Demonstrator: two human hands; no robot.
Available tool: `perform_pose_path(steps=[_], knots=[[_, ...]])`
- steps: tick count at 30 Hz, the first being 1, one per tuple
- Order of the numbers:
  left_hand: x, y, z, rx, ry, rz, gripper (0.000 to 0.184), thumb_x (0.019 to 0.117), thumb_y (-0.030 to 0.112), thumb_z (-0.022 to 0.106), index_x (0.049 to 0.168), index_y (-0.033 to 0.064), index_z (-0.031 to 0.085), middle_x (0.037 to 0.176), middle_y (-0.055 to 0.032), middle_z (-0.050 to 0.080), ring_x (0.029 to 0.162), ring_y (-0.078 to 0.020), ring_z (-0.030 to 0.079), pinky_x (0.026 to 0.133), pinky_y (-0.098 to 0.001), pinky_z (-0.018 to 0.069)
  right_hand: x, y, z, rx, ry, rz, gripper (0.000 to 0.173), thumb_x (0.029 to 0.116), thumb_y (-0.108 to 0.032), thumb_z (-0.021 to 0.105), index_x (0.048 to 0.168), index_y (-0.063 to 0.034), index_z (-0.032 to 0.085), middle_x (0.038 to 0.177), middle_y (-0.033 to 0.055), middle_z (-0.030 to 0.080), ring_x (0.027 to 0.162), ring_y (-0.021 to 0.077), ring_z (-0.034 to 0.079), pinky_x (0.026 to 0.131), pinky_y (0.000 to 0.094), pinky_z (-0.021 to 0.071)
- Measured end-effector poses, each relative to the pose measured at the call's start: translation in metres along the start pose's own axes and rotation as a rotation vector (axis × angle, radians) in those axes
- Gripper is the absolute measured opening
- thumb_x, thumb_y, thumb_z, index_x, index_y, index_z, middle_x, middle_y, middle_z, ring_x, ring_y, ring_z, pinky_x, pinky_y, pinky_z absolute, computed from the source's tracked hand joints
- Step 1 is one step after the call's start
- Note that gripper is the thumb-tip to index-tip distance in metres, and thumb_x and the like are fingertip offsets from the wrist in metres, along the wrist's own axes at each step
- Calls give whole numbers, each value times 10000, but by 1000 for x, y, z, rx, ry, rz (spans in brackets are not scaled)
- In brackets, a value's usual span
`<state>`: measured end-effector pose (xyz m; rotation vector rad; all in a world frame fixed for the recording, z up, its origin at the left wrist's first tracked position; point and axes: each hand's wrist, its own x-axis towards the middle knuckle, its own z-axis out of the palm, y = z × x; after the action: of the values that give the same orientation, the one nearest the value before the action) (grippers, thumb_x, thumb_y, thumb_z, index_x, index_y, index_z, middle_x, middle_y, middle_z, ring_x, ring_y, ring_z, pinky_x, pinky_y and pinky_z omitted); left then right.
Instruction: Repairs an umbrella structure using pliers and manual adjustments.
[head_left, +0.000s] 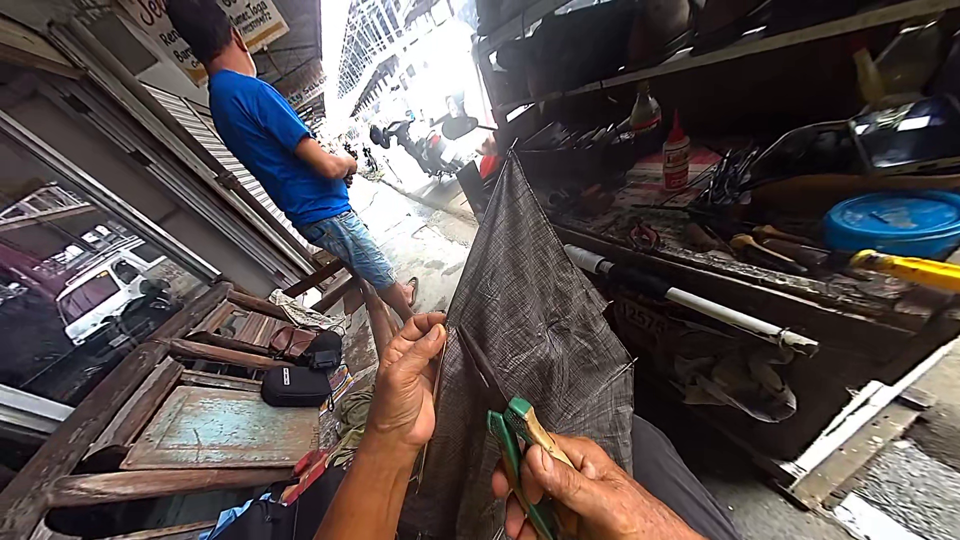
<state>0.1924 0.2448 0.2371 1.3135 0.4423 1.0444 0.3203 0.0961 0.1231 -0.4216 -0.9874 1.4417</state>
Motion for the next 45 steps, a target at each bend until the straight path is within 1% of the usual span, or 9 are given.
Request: perform_pose_path(steps=[4, 6, 12, 14, 25, 33, 41, 43, 45], knots=[[-1, 7, -2, -3, -17, -7, 219, 1029, 7, 414, 1024, 0, 633, 911, -95, 702, 850, -119, 702, 812, -285, 602, -1, -1, -3, -123, -1, -5, 395, 1060, -437, 531, 1071, -65, 662, 1072, 100, 740, 851, 210, 750, 753, 372, 648], [-2, 9, -1, 3, -10, -10, 222, 1026, -2, 416, 1007, 1, 637, 903, -95, 706, 845, -120, 706, 808, -281, 604, -1, -2, -3, -229, 25, -9, 434, 1036, -481, 557, 1093, -64, 663, 1041, 80, 745, 836, 197, 750, 741, 364, 651], [-5, 11, 0, 23, -17, -11, 219, 1019, -3, 434, 980, 15, 649, 902, -86, 710, 851, -113, 706, 810, -281, 604, 0, -5, -4, -424, 84, -45, 469, 998, -536, 591, 1085, -83, 672, 942, -1, 743, 763, 96, 722, 691, 282, 625], [-6, 11, 1, 26, -17, -11, 218, 1017, -2, 438, 973, 18, 651, 897, -83, 711, 844, -113, 707, 808, -281, 604, 0, -4, -5, -472, 94, -65, 463, 998, -530, 593, 1072, -81, 675, 913, -5, 739, 739, 77, 709, 667, 263, 611], [-8, 12, -3, 29, -25, 0, 216, 1011, 0, 457, 963, 15, 667, 883, -88, 713, 833, -112, 706, 807, -280, 602, 0, -3, -11, -563, 143, -102, 459, 983, -549, 610, 1034, -99, 686, 879, -14, 709, 729, 79, 703, 653, 268, 617], [-10, 16, -2, 44, -46, -28, 199, 1020, 15, 468, 978, 11, 662, 897, -106, 711, 840, -123, 707, 812, -293, 604, 3, 0, -23, -873, 229, -233, 490, 972, -611, 589, 941, -130, 682, 828, -40, 589, 692, 9, 551, 584, 197, 463], [-10, 14, -2, 49, -54, -42, 196, 1016, 13, 469, 982, 9, 662, 891, -106, 706, 829, -123, 703, 800, -288, 605, 3, 1, -26, -859, 223, -237, 488, 963, -615, 601, 911, -135, 669, 786, -49, 566, 655, 5, 523, 559, 191, 436], [-10, 14, -1, 51, -48, -45, 202, 1021, 11, 466, 983, 13, 664, 891, -102, 713, 834, -118, 707, 809, -284, 604, 5, 4, -28, -902, 251, -271, 501, 962, -623, 599, 896, -129, 656, 779, -46, 552, 657, 8, 517, 560, 190, 431], [-11, 15, -1, 44, -59, -56, 200, 1021, 18, 469, 978, 17, 665, 890, -102, 712, 832, -119, 706, 810, -285, 602, 8, 10, -32, -1021, 311, -358, 518, 973, -614, 589, 878, -107, 641, 801, -11, 545, 673, 37, 520, 564, 207, 437]])
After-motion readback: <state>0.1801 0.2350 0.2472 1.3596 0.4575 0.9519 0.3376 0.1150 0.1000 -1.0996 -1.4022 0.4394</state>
